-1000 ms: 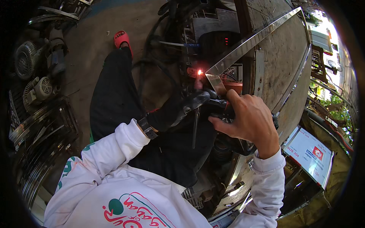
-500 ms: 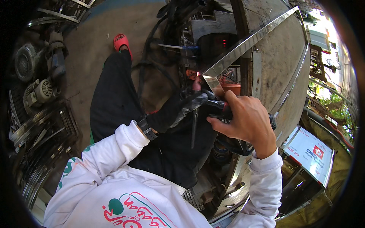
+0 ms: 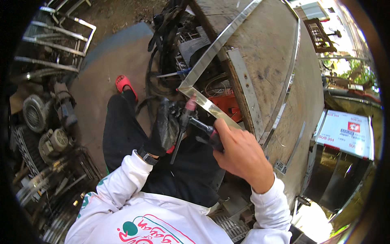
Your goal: The person welds a rectangular metal frame using a handheld welding torch and filler rod. They repeatedly align the frame with a metal square, tack weld corners, and adjust the frame on a workbench. The person also uses a hammer to tap the frame into alignment during the process.
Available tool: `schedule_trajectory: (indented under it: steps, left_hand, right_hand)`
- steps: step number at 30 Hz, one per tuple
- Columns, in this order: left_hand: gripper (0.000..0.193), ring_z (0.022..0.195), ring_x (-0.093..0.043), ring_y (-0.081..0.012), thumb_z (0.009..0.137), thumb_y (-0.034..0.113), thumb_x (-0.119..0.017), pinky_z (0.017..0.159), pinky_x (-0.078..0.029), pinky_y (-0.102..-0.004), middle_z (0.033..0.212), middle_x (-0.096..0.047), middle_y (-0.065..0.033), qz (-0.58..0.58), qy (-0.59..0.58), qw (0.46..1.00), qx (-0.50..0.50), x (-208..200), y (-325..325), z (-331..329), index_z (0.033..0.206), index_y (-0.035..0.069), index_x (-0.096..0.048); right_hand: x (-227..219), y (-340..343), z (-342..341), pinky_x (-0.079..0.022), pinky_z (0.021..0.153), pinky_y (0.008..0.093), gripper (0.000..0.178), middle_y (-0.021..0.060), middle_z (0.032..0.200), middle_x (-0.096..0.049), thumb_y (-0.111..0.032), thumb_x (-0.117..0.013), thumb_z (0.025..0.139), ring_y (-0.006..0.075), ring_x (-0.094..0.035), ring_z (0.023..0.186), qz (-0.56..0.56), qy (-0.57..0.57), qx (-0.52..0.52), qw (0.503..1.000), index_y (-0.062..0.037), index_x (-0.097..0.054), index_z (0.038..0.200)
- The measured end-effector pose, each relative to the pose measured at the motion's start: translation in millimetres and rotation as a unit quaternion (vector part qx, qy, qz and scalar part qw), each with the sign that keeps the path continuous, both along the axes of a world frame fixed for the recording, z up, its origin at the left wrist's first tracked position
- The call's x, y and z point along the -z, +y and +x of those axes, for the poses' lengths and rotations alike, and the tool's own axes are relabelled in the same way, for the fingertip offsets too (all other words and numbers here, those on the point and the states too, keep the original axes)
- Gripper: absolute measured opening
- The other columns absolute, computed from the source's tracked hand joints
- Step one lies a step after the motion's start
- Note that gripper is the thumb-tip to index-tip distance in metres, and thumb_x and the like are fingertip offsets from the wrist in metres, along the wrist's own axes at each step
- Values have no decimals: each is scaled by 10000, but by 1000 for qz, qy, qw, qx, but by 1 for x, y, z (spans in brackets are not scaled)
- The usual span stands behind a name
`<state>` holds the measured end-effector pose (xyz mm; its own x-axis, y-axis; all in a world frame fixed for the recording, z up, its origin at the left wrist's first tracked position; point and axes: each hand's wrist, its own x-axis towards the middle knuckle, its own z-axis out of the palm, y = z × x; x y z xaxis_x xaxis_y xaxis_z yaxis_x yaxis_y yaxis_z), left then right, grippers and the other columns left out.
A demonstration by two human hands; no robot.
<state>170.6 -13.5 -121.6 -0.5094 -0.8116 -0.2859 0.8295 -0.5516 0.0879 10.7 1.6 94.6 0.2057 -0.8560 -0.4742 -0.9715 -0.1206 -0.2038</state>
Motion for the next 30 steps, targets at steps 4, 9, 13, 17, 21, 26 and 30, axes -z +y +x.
schedule_trajectory:
  steps: [4, 9, 13, 17, 21, 26, 30]
  left_hand:
    - [421, 1205, -654, -239, 1116, 337, -511, 1074, -526, -426, 1312, -663, -125, -125, -122, 984, 25, -1, 14, -10, 1418, 46, -546]
    - [417, 1280, -616, -285, 1121, 232, -494, 1120, -496, -441, 1406, -610, -162, -167, -138, 968, 125, -3, 30, -40, 1485, 29, -483]
    - [439, 1236, -646, -248, 1098, 243, -565, 1075, -518, -409, 1338, -656, -132, -148, -108, 978, 105, 0, 25, -58, 1490, 52, -517]
    - [375, 1237, -646, -252, 1113, 222, -476, 1071, -510, -387, 1307, -673, -149, -490, -473, 731, 39, -6, 17, -26, 1383, -5, -603]
    - [358, 1168, -664, -222, 1116, 200, -454, 1059, -509, -373, 1245, -705, -153, -323, -492, 796, 139, -48, 11, 28, 1296, -42, -649]
    - [310, 1204, -657, -267, 1050, 168, -581, 1078, -485, -405, 1219, -715, -167, -563, -577, 586, 85, -130, -19, -12, 1281, -16, -674]
    - [532, 1359, -536, -384, 896, 320, -762, 1125, -420, -498, 1434, -583, -212, -819, -483, 292, 106, -154, 8, -112, 1368, 97, -662]
  right_hand:
    - [-2, 64, -18, -517, 650, 414, 369, 125, 752, -656, -120, -799, 831, 320, -668, 696, -91, -170, 213, 958, -26, -533, 1070]
    - [14, 154, -31, -374, 395, 256, 265, 13, 649, -554, -60, -786, 869, 88, -482, 428, -118, -487, 600, 623, -36, -548, 984]
    - [44, 210, -27, -448, 484, 262, 284, 21, 697, -594, -91, -802, 860, 105, -561, 525, -86, -443, 645, 617, -24, -582, 1026]
    - [85, 230, -6, -572, 752, 405, 406, 185, 907, -739, -279, -826, 853, 343, -752, 839, -121, -278, 538, 786, -7, -640, 1089]
    - [108, 225, 8, -555, 744, 485, 373, 179, 981, -695, -197, -776, 813, 403, -700, 893, -171, -255, 432, 848, -44, -614, 1112]
    - [125, 203, 16, -519, 790, 406, 428, 121, 993, -632, -146, -769, 790, 320, -638, 954, -240, -228, 284, 900, -26, -604, 1166]
    - [133, 192, 21, -490, 785, 391, 366, 102, 944, -617, -126, -736, 792, 275, -617, 939, -225, -187, 264, 919, -29, -627, 1128]
